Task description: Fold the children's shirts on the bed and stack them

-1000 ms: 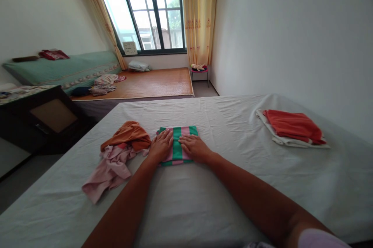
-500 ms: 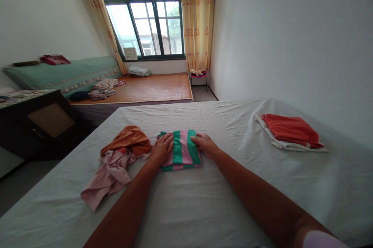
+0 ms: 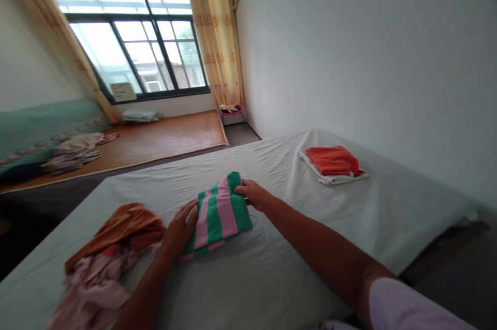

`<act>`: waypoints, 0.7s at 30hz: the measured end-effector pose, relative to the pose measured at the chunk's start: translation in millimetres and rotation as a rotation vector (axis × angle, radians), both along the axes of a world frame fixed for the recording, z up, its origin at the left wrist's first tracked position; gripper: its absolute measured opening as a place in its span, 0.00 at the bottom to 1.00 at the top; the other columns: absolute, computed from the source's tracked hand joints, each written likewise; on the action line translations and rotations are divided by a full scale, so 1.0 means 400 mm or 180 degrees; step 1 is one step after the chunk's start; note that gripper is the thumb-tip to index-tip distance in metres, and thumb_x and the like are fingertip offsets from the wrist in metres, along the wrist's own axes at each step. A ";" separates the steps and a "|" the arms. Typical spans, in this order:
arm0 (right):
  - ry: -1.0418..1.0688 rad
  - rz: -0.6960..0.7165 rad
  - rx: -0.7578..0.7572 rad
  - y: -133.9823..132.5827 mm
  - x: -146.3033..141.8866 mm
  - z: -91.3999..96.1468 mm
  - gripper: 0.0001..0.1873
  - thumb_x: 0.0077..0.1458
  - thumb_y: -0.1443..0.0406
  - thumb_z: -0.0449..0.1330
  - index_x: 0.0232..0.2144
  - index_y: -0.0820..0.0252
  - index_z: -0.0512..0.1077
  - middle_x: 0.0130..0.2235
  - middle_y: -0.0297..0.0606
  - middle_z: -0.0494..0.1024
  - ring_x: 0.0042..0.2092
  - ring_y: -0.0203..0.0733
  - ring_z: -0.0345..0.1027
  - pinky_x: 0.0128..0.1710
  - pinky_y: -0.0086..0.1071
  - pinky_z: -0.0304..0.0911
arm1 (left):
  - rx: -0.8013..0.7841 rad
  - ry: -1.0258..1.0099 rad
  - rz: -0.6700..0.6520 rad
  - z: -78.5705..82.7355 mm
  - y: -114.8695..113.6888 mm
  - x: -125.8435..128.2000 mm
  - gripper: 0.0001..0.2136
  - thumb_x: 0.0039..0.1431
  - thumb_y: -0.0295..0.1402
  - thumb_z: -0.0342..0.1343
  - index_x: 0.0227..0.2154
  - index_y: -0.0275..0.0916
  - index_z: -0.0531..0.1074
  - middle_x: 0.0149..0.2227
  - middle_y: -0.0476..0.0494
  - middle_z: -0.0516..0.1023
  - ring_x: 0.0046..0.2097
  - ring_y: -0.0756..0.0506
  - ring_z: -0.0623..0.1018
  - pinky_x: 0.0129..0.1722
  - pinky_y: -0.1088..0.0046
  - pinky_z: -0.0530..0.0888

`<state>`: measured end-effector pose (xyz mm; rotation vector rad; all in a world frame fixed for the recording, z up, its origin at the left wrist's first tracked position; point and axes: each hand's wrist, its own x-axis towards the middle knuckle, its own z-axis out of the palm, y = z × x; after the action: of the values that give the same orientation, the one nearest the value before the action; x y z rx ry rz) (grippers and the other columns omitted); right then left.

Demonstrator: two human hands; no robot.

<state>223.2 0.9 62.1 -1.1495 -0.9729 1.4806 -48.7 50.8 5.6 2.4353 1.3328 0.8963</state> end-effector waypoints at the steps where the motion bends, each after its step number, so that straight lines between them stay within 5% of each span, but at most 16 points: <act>1: 0.0042 -0.0126 0.0018 -0.011 0.033 0.014 0.10 0.42 0.69 0.59 0.32 0.60 0.71 0.22 0.26 0.69 0.22 0.30 0.60 0.22 0.23 0.57 | 0.0031 -0.0031 0.0025 -0.006 0.009 -0.003 0.23 0.63 0.45 0.42 0.52 0.38 0.71 0.55 0.40 0.73 0.57 0.42 0.72 0.60 0.59 0.66; 6: 0.0461 -0.0826 -0.0011 -0.102 0.174 -0.018 0.16 0.44 0.63 0.63 0.38 0.56 0.69 0.26 0.28 0.75 0.27 0.37 0.69 0.30 0.33 0.67 | 0.0050 0.0102 -0.0095 -0.049 0.054 -0.009 0.22 0.60 0.46 0.44 0.49 0.41 0.73 0.53 0.44 0.76 0.56 0.41 0.73 0.58 0.60 0.69; 11: 0.0404 -0.0580 0.0037 -0.123 0.213 -0.076 0.24 0.32 0.63 0.72 0.35 0.61 0.72 0.29 0.33 0.78 0.33 0.43 0.73 0.38 0.38 0.69 | 0.0179 0.0308 -0.0151 -0.070 0.068 -0.010 0.20 0.59 0.45 0.45 0.46 0.43 0.74 0.50 0.45 0.78 0.54 0.41 0.76 0.56 0.60 0.71; 14: 0.0610 -0.1006 0.0538 -0.074 0.259 0.001 0.22 0.34 0.63 0.71 0.35 0.61 0.73 0.28 0.34 0.78 0.32 0.41 0.73 0.37 0.37 0.70 | 0.0295 0.0408 -0.0192 -0.067 0.063 -0.010 0.19 0.59 0.45 0.46 0.44 0.43 0.75 0.49 0.46 0.79 0.52 0.42 0.77 0.55 0.61 0.73; 18: 0.0661 -0.2119 0.1617 -0.020 0.438 0.135 0.19 0.41 0.61 0.67 0.38 0.59 0.72 0.30 0.33 0.79 0.34 0.40 0.72 0.39 0.37 0.70 | 0.0459 0.0526 -0.0259 -0.063 0.052 -0.008 0.18 0.59 0.44 0.46 0.44 0.43 0.76 0.49 0.45 0.79 0.52 0.42 0.77 0.54 0.61 0.73; 21: 0.0598 -0.3029 0.1853 -0.036 0.606 0.135 0.17 0.47 0.61 0.62 0.41 0.56 0.70 0.33 0.32 0.78 0.36 0.39 0.72 0.40 0.37 0.70 | 0.0574 0.0596 -0.0300 -0.063 0.051 -0.006 0.17 0.59 0.43 0.47 0.44 0.44 0.75 0.49 0.45 0.78 0.52 0.42 0.77 0.54 0.61 0.73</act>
<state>465.7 -13.4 116.3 -0.8207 -0.5240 0.4722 -51.1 71.1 -19.8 2.7548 1.2304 0.8140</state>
